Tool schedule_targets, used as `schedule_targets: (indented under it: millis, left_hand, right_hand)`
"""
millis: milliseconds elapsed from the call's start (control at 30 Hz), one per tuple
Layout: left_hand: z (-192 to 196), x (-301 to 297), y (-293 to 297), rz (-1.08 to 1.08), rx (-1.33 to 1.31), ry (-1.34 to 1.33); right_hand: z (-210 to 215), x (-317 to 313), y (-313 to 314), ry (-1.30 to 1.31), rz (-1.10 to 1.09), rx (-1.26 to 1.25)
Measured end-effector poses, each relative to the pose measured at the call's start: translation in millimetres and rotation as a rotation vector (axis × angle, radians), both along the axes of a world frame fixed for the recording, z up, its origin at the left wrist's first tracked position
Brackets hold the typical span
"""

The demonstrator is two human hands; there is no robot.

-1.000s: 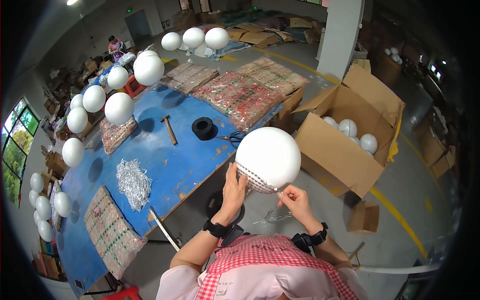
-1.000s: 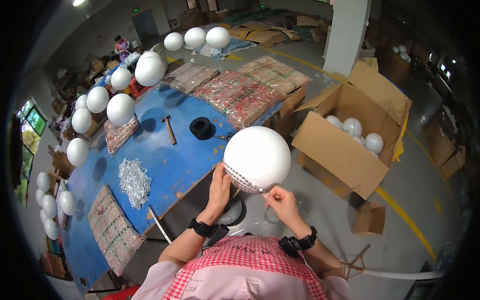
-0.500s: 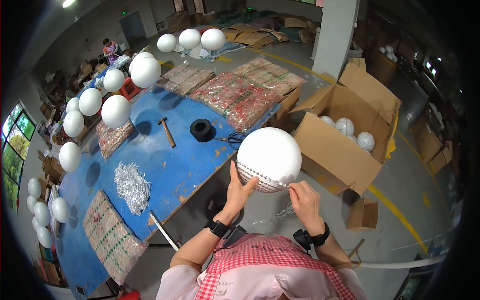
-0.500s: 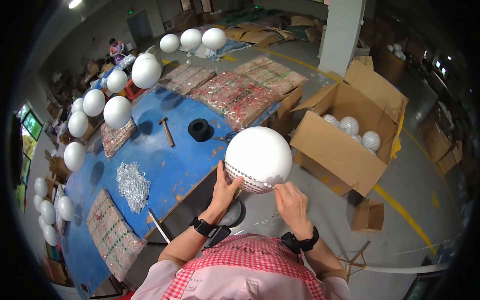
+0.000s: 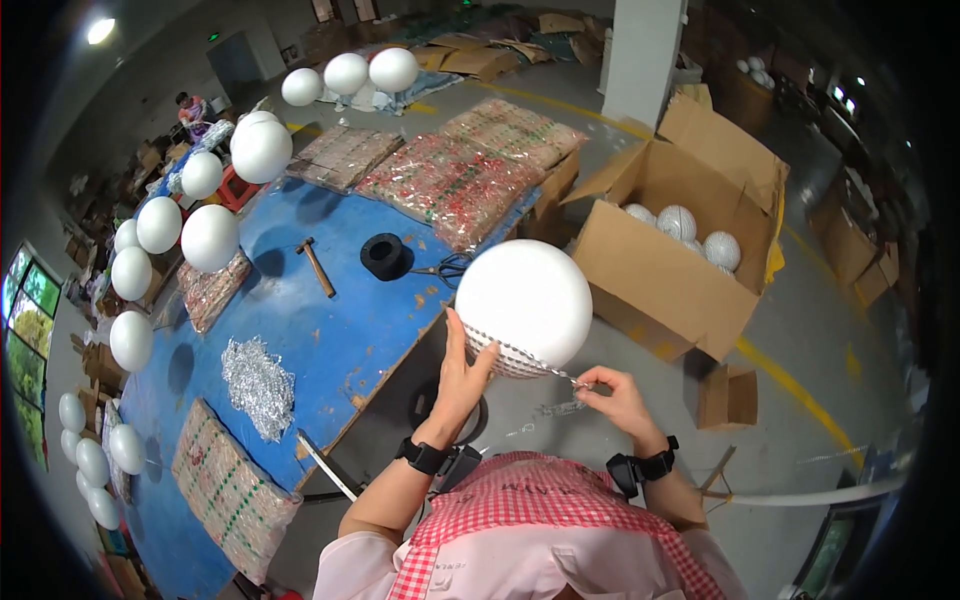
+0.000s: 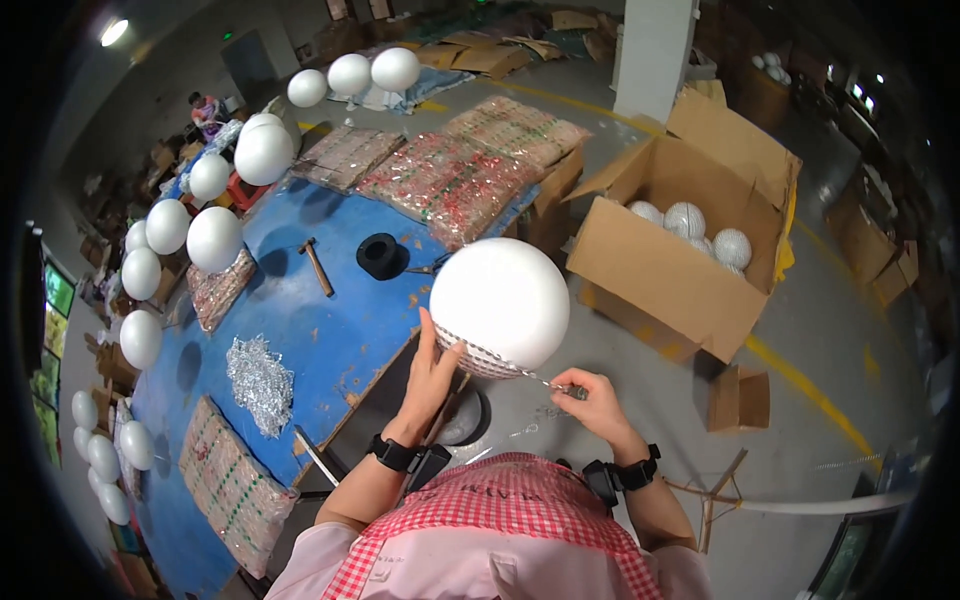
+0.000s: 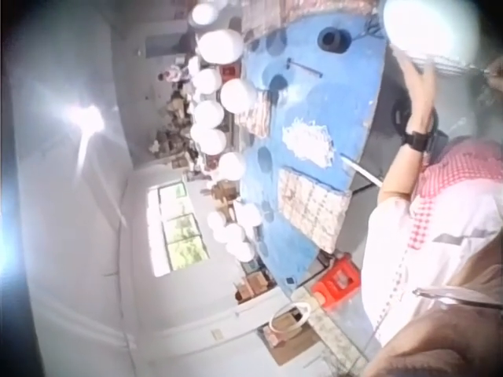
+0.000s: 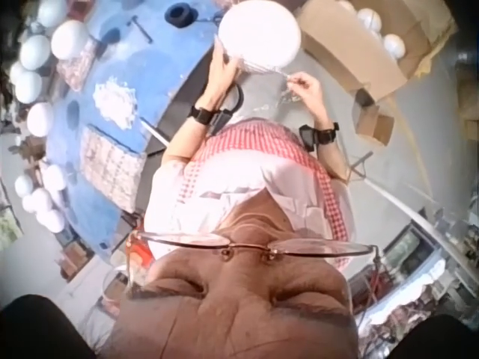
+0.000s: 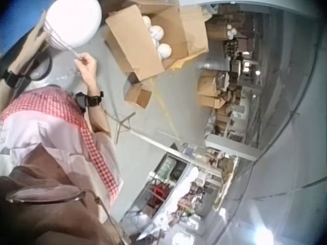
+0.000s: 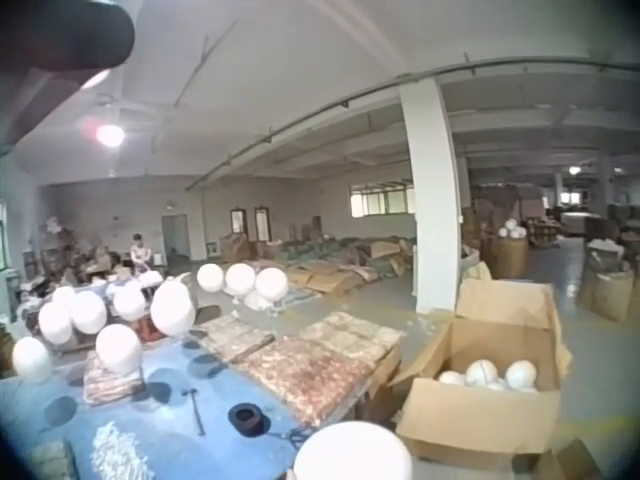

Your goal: The person wraps a string of beads around a white sphere, pressing them onto the surface, and then pulls a new strand of beads to repeat the process.

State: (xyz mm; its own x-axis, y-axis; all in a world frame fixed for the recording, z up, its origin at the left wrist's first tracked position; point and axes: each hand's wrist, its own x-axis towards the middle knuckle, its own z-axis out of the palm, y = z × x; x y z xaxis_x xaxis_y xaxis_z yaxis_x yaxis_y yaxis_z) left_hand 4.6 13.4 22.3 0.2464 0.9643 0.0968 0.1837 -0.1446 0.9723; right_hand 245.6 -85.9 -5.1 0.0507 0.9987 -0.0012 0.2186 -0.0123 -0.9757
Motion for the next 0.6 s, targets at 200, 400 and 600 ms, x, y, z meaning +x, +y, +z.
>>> schedule_targets:
  millis: [200,400,600]
  left_hand:
    - [0.5,7.2,-2.2,0.014,-0.033,0.13]
    - [-7.6,17.2,-6.5,0.096,0.001,0.212]
    - [-6.1,21.1,-8.9,0.106,-0.004,0.158]
  right_hand:
    - [-45.6,8.8,-4.6,-0.413,0.048,-0.108]
    - [-93.4,26.0,-21.6,-0.279,0.03,-0.11]
    - [-97.3,39.6,-32.0,0.138,0.035,-0.244]
